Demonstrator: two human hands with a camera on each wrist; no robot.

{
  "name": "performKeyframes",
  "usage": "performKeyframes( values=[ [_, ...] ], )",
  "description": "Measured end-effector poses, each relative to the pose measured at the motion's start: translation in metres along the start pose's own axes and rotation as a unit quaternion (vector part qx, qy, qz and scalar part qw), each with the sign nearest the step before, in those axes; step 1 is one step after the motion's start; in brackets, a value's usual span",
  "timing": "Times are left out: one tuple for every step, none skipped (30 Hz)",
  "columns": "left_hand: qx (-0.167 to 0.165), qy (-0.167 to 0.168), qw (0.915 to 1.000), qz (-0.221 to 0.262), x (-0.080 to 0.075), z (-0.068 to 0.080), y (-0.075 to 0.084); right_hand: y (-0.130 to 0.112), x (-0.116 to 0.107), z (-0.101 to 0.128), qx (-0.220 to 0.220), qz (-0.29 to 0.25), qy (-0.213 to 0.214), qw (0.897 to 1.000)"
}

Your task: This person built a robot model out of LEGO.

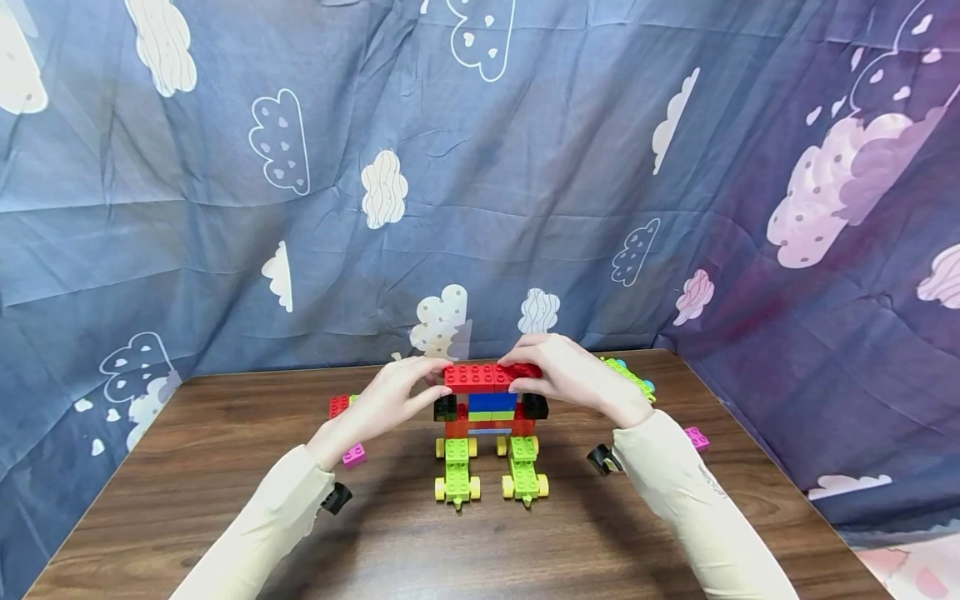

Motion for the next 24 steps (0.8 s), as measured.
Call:
performKeyframes(
  values=[
    [-0.001, -0.001, 1.0, -0.001, -0.0001, 0.0001, 0.0, 0.0005, 0.0003, 0.0003, -0.003, 0.0, -0.001, 1.0],
    [-0.002, -0.002, 1.0, 0.0, -0.0001, 0.0002, 0.0001, 0.0007, 0.0004, 0.0004, -0.005, 0.0, -0.003, 1.0],
    [-0.003, -0.002, 1.0, 0.001, -0.0001, 0.0002, 0.0, 0.0007, 0.0002, 0.0004, -0.006, 0.0, -0.003, 1.0],
    [-0.003, -0.003, 1.0, 0.0, -0.0002, 0.0003, 0.0, 0.0006, 0.0001, 0.0003, -0.009, 0.0, -0.004, 1.0],
    [-0.003, -0.003, 1.0, -0.001, -0.0002, 0.0003, 0.0, 0.0006, 0.0, 0.0001, -0.01, -0.001, -0.004, 1.0],
    [-0.004, -0.003, 1.0, 0.0, -0.0003, 0.0003, -0.0001, 0.0005, -0.0001, -0.0001, -0.01, 0.0, -0.004, 1.0],
    [-0.003, -0.002, 1.0, -0.001, -0.0003, 0.0003, -0.0002, 0.0003, -0.0002, -0.0004, -0.009, 0.0, -0.005, 1.0],
    [-0.002, -0.002, 1.0, -0.001, -0.0003, 0.0003, -0.0003, -0.0004, -0.0004, -0.0007, -0.006, 0.001, -0.005, 1.0],
    [-0.002, -0.002, 1.0, -0.001, -0.0003, 0.0003, -0.0004, -0.0008, -0.0005, -0.0009, -0.005, 0.002, -0.005, 1.0],
    [0.0, -0.001, 1.0, -0.001, -0.0004, 0.0003, -0.0004, -0.0013, -0.0004, -0.0009, -0.002, 0.004, -0.004, 1.0],
    [0.001, -0.001, 1.0, -0.001, -0.0004, 0.0003, -0.0006, -0.0019, -0.0001, -0.001, 0.001, 0.006, -0.004, 1.0],
    [0.001, 0.0, 1.0, -0.001, -0.0003, 0.0005, -0.0011, -0.0025, 0.0, -0.0011, 0.004, 0.008, -0.003, 1.0],
    [0.002, 0.0, 1.0, -0.002, -0.0003, 0.0006, -0.0012, -0.0031, 0.0003, -0.0009, 0.005, 0.01, -0.001, 1.0],
    [0.002, -0.001, 1.0, -0.001, -0.0004, 0.0007, -0.0014, -0.0037, 0.0004, -0.0006, 0.005, 0.01, 0.001, 1.0],
    [0.001, -0.001, 1.0, -0.001, -0.0004, 0.0008, -0.0015, -0.004, 0.0006, -0.0005, 0.006, 0.012, 0.002, 1.0],
    [0.001, -0.001, 1.0, 0.0, -0.0005, 0.0009, -0.0017, -0.0041, 0.0009, -0.0002, 0.006, 0.012, 0.004, 1.0],
    [0.001, -0.001, 1.0, 0.001, -0.0004, 0.001, -0.0018, -0.0042, 0.0012, -0.0001, 0.005, 0.012, 0.004, 1.0],
    [0.001, -0.001, 1.0, 0.002, -0.0003, 0.001, -0.0018, -0.0042, 0.0014, 0.0002, 0.003, 0.012, 0.005, 1.0],
    [0.001, -0.001, 1.0, 0.003, -0.0004, 0.0011, -0.0015, -0.0041, 0.0017, 0.0002, 0.002, 0.012, 0.005, 1.0],
    [0.001, -0.001, 1.0, 0.003, -0.0003, 0.0011, -0.0014, -0.004, 0.0019, 0.0002, 0.001, 0.012, 0.004, 1.0],
    [0.001, 0.0, 1.0, 0.003, -0.0002, 0.0011, -0.0011, -0.0038, 0.0021, 0.0003, 0.001, 0.012, 0.005, 1.0],
    [0.002, 0.0, 1.0, 0.003, -0.0001, 0.0011, -0.0009, -0.0038, 0.0021, 0.0006, 0.0, 0.012, 0.004, 1.0],
    [0.002, 0.001, 1.0, 0.002, 0.0, 0.001, -0.0007, -0.0037, 0.002, 0.0007, 0.001, 0.011, 0.003, 1.0],
    [0.002, 0.001, 1.0, 0.002, -0.0001, 0.0011, -0.0004, -0.0035, 0.002, 0.0007, 0.003, 0.01, 0.002, 1.0]
  ],
)
Point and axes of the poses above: each hand's wrist, its own z-axis away from the middle knuckle, its own x-axis out of the palm, y = z × x, the point moved 2 cm from there along -z, towards the middle knuckle, and after that the axes turned 11 degrees about y, right-handed, at the moved point
